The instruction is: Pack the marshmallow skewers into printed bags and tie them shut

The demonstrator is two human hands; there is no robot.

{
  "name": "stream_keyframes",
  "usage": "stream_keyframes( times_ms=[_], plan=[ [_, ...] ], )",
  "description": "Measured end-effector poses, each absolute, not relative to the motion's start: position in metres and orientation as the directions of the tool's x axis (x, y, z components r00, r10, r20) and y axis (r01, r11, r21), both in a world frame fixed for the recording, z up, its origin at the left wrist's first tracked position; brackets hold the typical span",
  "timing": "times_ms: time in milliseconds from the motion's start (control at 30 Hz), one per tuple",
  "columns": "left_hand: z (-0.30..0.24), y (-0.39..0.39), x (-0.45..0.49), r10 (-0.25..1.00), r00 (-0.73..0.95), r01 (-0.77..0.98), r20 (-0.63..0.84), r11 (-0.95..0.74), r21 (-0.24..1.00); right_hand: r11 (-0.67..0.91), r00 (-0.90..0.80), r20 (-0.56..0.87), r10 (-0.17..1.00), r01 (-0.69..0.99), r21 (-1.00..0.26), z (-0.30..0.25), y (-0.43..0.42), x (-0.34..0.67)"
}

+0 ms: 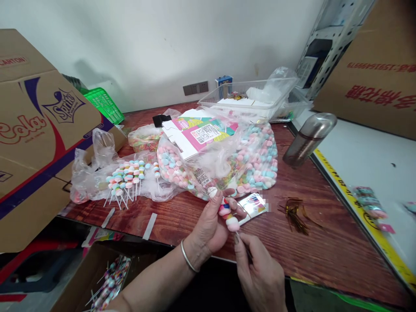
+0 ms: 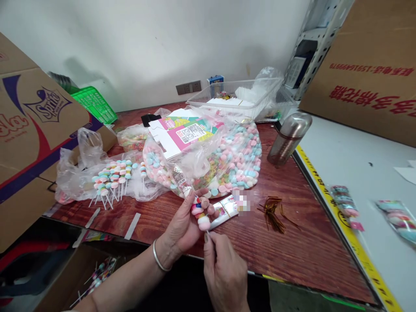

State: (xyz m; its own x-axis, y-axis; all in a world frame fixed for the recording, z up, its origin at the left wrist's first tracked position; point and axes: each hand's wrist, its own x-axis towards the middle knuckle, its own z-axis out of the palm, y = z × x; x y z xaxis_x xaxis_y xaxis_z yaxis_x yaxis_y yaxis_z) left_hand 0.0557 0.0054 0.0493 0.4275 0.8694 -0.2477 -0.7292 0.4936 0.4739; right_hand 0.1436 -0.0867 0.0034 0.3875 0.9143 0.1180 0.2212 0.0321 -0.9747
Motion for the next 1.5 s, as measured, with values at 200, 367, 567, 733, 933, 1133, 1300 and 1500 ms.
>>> stream_keyframes(
  times_ms=[200, 367, 567, 733, 933, 1133, 1300, 1500],
  plan=[
    [0.048, 0.003, 0.056, 0.855, 0.483, -0.708, -0.187, 0.508, 0.490, -0.274, -0.052, -0.288, 0.956, -0.498, -0.822, 0.003, -0.085, 0.144],
    [0.041, 0.003, 0.048, 0.782, 0.602, -0.630, -0.160, 0.589, 0.506, -0.401, -0.288, -0.289, 0.913, -0.764, -0.506, 0.003, -0.087, 0.143],
    [0.050, 0.008, 0.046, 0.838, 0.525, -0.684, -0.147, 0.519, 0.513, -0.313, -0.177, -0.274, 0.945, -0.727, -0.611, 0.001, -0.086, 0.140],
    [0.052, -0.002, 0.058, 0.853, 0.496, -0.704, -0.162, 0.505, 0.499, 0.039, 0.249, 0.011, 0.968, -0.104, -0.994, -0.002, -0.085, 0.142],
    [0.041, -0.001, 0.057, 0.829, 0.491, -0.694, -0.268, 0.558, 0.455, 0.196, 0.385, 0.367, 0.847, 0.415, -0.888, -0.006, -0.083, 0.145],
    [0.047, 0.006, 0.049, 0.844, 0.471, -0.712, -0.257, 0.535, 0.455, -0.373, -0.114, -0.405, 0.907, -0.663, -0.650, 0.003, -0.080, 0.142],
    [0.043, 0.002, 0.044, 0.869, 0.481, -0.581, -0.111, 0.412, 0.702, -0.352, -0.180, -0.407, 0.896, -0.846, -0.401, 0.007, -0.080, 0.144],
    [0.034, -0.002, 0.047, 0.885, 0.460, -0.516, -0.073, 0.333, 0.789, -0.320, -0.154, -0.387, 0.909, -0.852, -0.414, 0.010, -0.079, 0.141]
  ],
)
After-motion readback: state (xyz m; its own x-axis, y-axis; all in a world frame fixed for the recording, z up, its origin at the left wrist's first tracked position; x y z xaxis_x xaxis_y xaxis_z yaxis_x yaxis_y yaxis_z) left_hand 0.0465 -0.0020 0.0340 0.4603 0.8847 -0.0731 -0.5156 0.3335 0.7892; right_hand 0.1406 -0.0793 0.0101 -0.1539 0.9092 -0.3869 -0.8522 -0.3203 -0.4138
